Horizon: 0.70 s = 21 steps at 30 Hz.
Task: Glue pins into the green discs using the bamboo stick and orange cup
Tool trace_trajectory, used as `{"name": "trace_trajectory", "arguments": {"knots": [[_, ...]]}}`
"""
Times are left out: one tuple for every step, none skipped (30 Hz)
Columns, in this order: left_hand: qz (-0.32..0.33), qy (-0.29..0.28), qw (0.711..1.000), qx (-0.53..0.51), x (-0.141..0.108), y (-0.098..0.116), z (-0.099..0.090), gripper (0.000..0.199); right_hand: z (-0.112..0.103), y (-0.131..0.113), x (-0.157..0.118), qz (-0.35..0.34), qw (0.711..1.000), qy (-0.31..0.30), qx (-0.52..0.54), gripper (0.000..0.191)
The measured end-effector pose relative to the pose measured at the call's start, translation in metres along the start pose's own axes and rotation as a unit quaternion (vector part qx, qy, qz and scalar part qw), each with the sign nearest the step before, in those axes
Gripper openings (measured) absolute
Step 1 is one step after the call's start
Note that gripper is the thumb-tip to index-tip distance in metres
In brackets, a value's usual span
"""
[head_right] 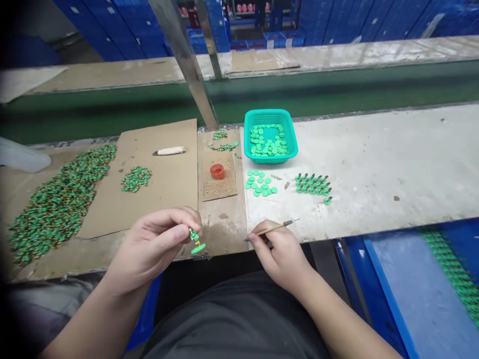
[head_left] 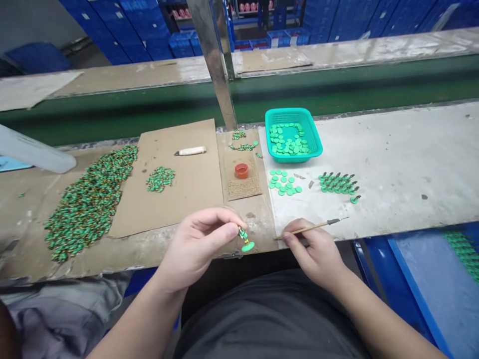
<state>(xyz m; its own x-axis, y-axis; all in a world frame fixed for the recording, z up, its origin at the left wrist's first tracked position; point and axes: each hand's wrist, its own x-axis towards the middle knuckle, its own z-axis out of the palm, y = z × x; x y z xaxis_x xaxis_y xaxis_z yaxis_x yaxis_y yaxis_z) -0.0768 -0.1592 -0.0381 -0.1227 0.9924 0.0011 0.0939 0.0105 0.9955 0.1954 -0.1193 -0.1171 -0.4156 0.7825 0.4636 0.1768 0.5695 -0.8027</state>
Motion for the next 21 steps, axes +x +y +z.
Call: {"name": "trace_trajectory", "arguments": {"knots": [[0.004, -0.002, 1.000, 0.002, 0.000, 0.000, 0.000, 0.053, 0.001, 0.001, 0.000, -0.002, 1.000, 0.000, 0.005, 0.018], [0.009, -0.004, 1.000, 0.005, 0.001, 0.000, -0.001, 0.056, 0.002, 0.001, 0.001, -0.005, 1.000, 0.000, 0.008, 0.018], [0.015, -0.007, 1.000, 0.010, 0.001, 0.000, -0.001, 0.057, 0.002, 0.001, 0.001, -0.007, 1.000, 0.000, 0.008, 0.019], [0.022, -0.012, 1.000, 0.013, 0.002, -0.001, -0.001, 0.055, 0.003, 0.000, 0.000, -0.009, 1.000, -0.001, 0.007, 0.019], [0.029, -0.015, 0.999, 0.022, 0.003, -0.001, -0.001, 0.051, 0.002, 0.000, -0.001, -0.010, 1.000, -0.002, 0.005, 0.020], [0.034, -0.019, 0.999, 0.035, 0.006, -0.002, 0.000, 0.045, 0.001, -0.001, -0.003, -0.012, 1.000, -0.003, 0.003, 0.021], [0.040, -0.015, 0.998, 0.055, 0.010, -0.003, 0.003, 0.040, -0.002, -0.001, -0.006, -0.012, 1.000, -0.005, 0.000, 0.021], [0.043, -0.008, 0.994, 0.097, 0.016, -0.004, 0.007, 0.038, -0.005, -0.001, -0.009, -0.013, 1.000, -0.004, -0.004, 0.021], [0.052, -0.009, 0.990, 0.133, 0.025, -0.006, 0.014, 0.039, -0.010, 0.000, -0.013, -0.011, 1.000, 0.001, -0.011, 0.021], [0.064, -0.022, 0.983, 0.168, 0.034, -0.008, 0.023, 0.041, -0.016, 0.001, -0.018, -0.005, 1.000, 0.006, -0.019, 0.021], [0.082, -0.042, 0.976, 0.196, 0.045, -0.009, 0.035, 0.043, -0.023, 0.001, -0.023, 0.004, 1.000, 0.014, -0.026, 0.021], [0.102, -0.065, 0.970, 0.213, 0.056, -0.010, 0.050, 0.043, -0.031, 0.001, -0.029, 0.015, 0.999, 0.023, -0.033, 0.022], [0.122, -0.089, 0.963, 0.225, 0.066, -0.010, 0.067, 0.042, -0.039, 0.000, -0.034, 0.027, 0.998, 0.034, -0.038, 0.022], [0.141, -0.109, 0.957, 0.231, 0.076, -0.011, 0.086, 0.040, -0.047, -0.001, -0.040, 0.038, 0.997, 0.046, -0.041, 0.023], [0.157, -0.125, 0.950, 0.240, 0.086, -0.012, 0.105, 0.037, -0.055, -0.002, -0.045, 0.049, 0.996, 0.059, -0.044, 0.023], [0.172, -0.143, 0.941, 0.254, 0.095, -0.013, 0.124, 0.034, -0.062, -0.003, -0.050, 0.059, 0.995, 0.071, -0.046, 0.022], [0.187, -0.155, 0.932, 0.270, 0.103, -0.015, 0.142, 0.031, -0.069, -0.004, -0.054, 0.068, 0.993, 0.083, -0.048, 0.022], [0.201, -0.162, 0.923, 0.286, 0.109, -0.017, 0.158, 0.030, -0.076, -0.005, -0.059, 0.076, 0.991, 0.094, -0.050, 0.022], [0.212, -0.165, 0.915, 0.303, 0.115, -0.019, 0.171, 0.029, -0.081, -0.005, -0.062, 0.083, 0.990, 0.104, -0.052, 0.022], [0.221, -0.163, 0.908, 0.318, 0.119, -0.021, 0.183, 0.029, -0.086, -0.005, -0.066, 0.089, 0.988, 0.113, -0.054, 0.022], [0.227, -0.160, 0.901, 0.332, 0.122, -0.023, 0.191, 0.030, -0.091, -0.005, -0.069, 0.094, 0.987, 0.121, -0.056, 0.022]]}}
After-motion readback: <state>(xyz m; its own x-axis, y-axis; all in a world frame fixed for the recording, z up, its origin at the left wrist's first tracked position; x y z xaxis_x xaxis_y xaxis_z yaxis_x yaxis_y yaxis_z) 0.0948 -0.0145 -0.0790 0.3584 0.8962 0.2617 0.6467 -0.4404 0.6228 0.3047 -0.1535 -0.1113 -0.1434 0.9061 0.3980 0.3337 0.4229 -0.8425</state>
